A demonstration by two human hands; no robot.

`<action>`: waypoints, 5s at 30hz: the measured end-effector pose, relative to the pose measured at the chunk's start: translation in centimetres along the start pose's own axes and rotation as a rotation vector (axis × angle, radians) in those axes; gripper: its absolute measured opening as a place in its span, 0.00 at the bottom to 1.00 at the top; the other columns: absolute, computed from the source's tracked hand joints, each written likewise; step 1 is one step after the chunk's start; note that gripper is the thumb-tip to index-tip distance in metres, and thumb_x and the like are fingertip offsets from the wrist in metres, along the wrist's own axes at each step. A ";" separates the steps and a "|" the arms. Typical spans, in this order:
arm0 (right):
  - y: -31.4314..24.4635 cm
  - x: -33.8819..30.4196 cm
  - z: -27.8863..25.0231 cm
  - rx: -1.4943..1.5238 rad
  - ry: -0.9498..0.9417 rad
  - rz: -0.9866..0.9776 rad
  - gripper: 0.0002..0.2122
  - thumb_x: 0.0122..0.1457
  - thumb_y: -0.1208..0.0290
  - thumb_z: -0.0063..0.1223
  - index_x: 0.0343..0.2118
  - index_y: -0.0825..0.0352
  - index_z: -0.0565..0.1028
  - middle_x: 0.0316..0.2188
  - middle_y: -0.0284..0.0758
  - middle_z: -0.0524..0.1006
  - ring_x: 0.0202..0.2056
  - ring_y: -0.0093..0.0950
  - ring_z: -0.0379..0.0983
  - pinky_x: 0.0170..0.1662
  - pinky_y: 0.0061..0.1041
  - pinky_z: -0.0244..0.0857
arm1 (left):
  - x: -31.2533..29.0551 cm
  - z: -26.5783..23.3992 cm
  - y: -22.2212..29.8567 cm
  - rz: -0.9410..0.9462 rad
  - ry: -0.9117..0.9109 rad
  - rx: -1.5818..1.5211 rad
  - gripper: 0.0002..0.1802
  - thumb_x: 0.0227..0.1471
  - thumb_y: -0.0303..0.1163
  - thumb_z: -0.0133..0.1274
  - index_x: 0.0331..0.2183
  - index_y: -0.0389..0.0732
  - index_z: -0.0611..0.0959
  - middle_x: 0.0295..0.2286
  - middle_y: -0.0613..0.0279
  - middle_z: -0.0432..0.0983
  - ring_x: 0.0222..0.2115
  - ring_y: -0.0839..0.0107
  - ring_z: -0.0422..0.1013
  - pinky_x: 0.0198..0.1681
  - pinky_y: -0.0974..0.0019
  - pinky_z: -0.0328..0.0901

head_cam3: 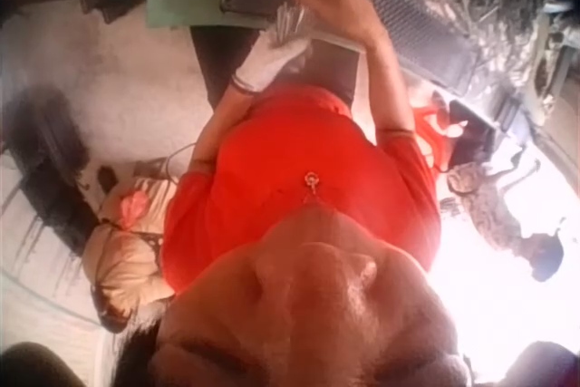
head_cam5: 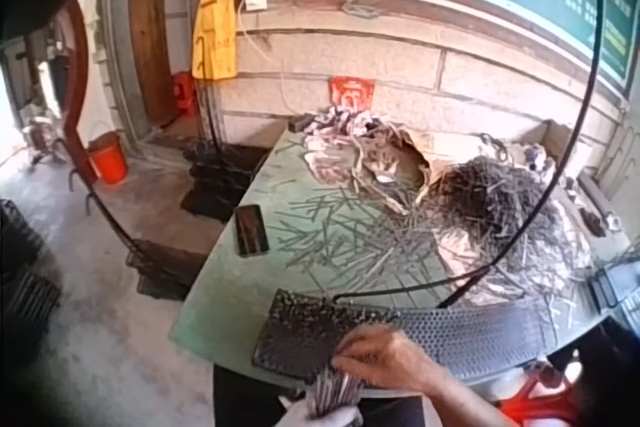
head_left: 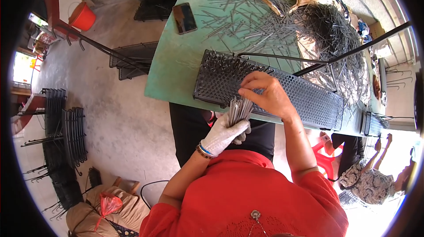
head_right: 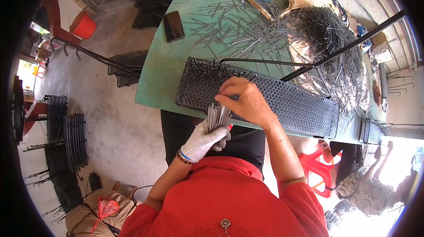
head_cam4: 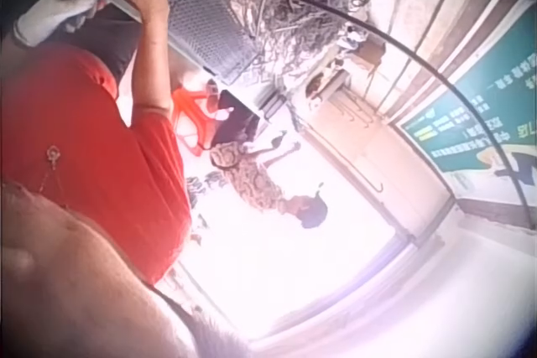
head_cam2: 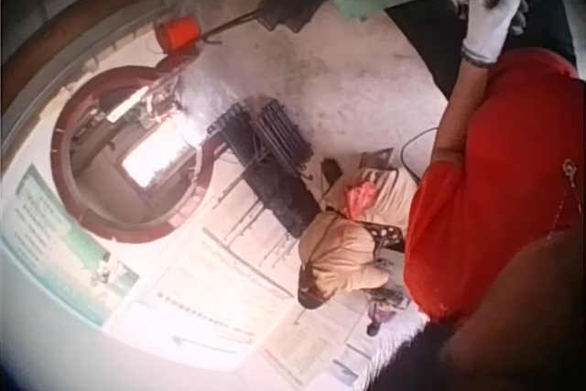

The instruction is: Inserting small metal pins into a grid template as part of an assembly process.

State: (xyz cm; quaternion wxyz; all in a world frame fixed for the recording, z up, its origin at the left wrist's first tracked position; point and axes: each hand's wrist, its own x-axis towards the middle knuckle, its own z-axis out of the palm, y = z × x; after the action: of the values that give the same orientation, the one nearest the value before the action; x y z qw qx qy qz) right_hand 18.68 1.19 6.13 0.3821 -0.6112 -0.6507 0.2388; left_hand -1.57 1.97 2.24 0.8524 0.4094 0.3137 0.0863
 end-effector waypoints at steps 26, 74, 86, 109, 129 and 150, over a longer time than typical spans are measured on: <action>0.8 3.0 1.8 -0.271 0.588 -0.153 0.03 0.58 0.78 0.57 0.33 0.71 0.76 0.37 0.38 0.75 0.37 0.35 0.74 0.40 0.27 0.69 | 0.1 -0.5 -1.1 -0.155 0.015 -0.188 0.15 0.60 0.41 0.52 0.43 0.41 0.79 0.29 0.63 0.79 0.23 0.79 0.73 0.24 0.76 0.68; -1.9 0.6 3.3 -0.139 0.327 -0.043 0.08 0.52 0.76 0.63 0.35 0.69 0.81 0.34 0.35 0.78 0.30 0.28 0.74 0.35 0.24 0.66 | -1.9 -2.5 0.5 0.074 0.201 -0.324 0.11 0.61 0.33 0.50 0.41 0.37 0.77 0.32 0.62 0.79 0.28 0.76 0.76 0.29 0.73 0.73; -3.1 0.8 4.6 0.530 0.242 0.402 0.07 0.61 0.73 0.58 0.34 0.72 0.79 0.28 0.33 0.80 0.21 0.16 0.71 0.25 0.15 0.64 | -2.0 -3.6 0.1 0.223 0.365 -0.473 0.11 0.61 0.32 0.49 0.43 0.37 0.75 0.32 0.59 0.79 0.27 0.69 0.77 0.30 0.68 0.75; -1.2 5.8 8.2 0.025 0.478 -0.100 0.05 0.56 0.77 0.61 0.35 0.71 0.80 0.27 0.35 0.79 0.23 0.21 0.73 0.28 0.20 0.67 | 6.3 -16.9 -2.6 0.848 0.869 0.400 0.17 0.58 0.29 0.56 0.47 0.35 0.76 0.36 0.65 0.79 0.35 0.78 0.73 0.44 0.74 0.67; -1.5 6.7 8.6 -0.344 0.281 -0.282 0.07 0.53 0.74 0.62 0.34 0.68 0.80 0.32 0.38 0.76 0.30 0.38 0.74 0.34 0.33 0.69 | -3.6 -7.6 1.1 0.331 0.518 -0.351 0.11 0.59 0.34 0.53 0.42 0.39 0.77 0.28 0.64 0.77 0.21 0.82 0.70 0.23 0.77 0.66; -2.5 4.7 5.3 0.275 0.477 0.226 0.07 0.58 0.74 0.60 0.36 0.72 0.79 0.23 0.26 0.77 0.21 0.11 0.66 0.24 0.14 0.60 | -3.4 -4.6 0.9 0.067 0.239 -0.293 0.13 0.60 0.37 0.50 0.42 0.39 0.76 0.30 0.66 0.79 0.22 0.84 0.71 0.26 0.77 0.69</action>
State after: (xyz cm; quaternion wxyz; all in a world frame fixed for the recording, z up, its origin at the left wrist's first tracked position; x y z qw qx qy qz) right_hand 13.20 6.25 5.90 0.5745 -0.6610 -0.4320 0.2154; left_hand -6.95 4.12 2.36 0.8563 0.2778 0.3828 0.2074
